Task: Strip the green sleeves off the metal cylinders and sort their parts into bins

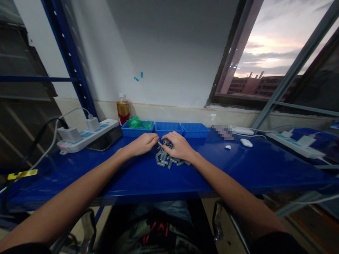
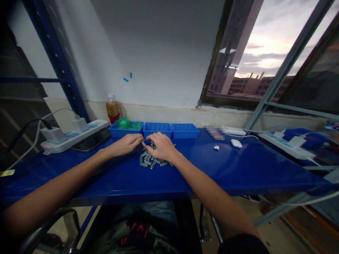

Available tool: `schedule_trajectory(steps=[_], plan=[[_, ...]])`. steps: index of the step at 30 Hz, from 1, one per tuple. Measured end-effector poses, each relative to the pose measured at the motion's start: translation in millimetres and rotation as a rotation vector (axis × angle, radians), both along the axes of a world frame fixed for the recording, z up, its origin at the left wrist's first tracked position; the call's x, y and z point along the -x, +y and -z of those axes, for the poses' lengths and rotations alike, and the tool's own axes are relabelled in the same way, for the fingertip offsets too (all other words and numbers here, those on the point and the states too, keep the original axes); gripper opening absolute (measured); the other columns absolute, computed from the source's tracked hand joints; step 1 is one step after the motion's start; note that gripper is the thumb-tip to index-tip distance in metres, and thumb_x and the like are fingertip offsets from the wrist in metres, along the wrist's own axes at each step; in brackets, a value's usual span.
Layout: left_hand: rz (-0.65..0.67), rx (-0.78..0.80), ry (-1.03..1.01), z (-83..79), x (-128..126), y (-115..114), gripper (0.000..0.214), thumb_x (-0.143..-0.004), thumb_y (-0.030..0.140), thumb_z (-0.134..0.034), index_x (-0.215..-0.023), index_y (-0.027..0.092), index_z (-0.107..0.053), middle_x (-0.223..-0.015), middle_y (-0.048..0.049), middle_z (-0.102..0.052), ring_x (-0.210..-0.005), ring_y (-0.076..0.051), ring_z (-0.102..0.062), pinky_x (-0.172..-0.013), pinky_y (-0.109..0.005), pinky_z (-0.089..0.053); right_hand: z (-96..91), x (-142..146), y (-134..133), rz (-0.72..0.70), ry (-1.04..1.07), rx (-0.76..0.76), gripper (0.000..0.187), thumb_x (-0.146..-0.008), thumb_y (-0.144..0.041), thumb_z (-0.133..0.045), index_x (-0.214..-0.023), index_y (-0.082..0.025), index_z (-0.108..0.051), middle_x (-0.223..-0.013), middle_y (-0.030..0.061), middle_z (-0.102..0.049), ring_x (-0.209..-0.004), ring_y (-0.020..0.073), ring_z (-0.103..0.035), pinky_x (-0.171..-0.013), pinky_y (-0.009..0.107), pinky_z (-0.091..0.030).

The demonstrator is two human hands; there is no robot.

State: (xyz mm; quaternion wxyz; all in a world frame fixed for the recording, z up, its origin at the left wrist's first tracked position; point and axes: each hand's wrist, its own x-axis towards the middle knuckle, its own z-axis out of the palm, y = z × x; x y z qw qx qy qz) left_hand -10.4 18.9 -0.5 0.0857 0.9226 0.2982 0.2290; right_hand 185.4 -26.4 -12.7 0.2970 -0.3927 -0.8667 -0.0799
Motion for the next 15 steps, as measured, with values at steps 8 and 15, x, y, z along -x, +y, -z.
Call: schedule_trajectory(steps=[8,15], plan=[[-0.037,-0.024,-0.012,-0.9,-4.3,-3.1,0.038,-0.093,0.035,-0.026,-0.068,0.017,-0.048,-0.066,-0.0020,-0.053,-0.063,-0.015,-0.049,-0.061,-0.026,-0.037,1.1,3.9,-0.3,0.086,-0.049,-0.043,0.018,-0.083,-0.034,-0.054,-0.091,-0.018,-0.058,-0.086,0.0060,-0.061,-0.084,0.0195,-0.049,-0.075,0.031,-0.037],[0.035,0.022,-0.057,-1.8,-1.2,-5.9,0.026,-0.091,0.038,-0.038,-0.101,0.017,-0.050,-0.076,-0.0015,-0.058,-0.068,-0.016,-0.054,-0.064,-0.026,-0.039,1.2,-1.0,3.9,0.122,0.041,-0.042,0.012,-0.084,-0.026,-0.051,-0.084,-0.017,-0.058,-0.078,0.0044,-0.060,-0.079,0.0174,-0.050,-0.072,0.029,-0.037]])
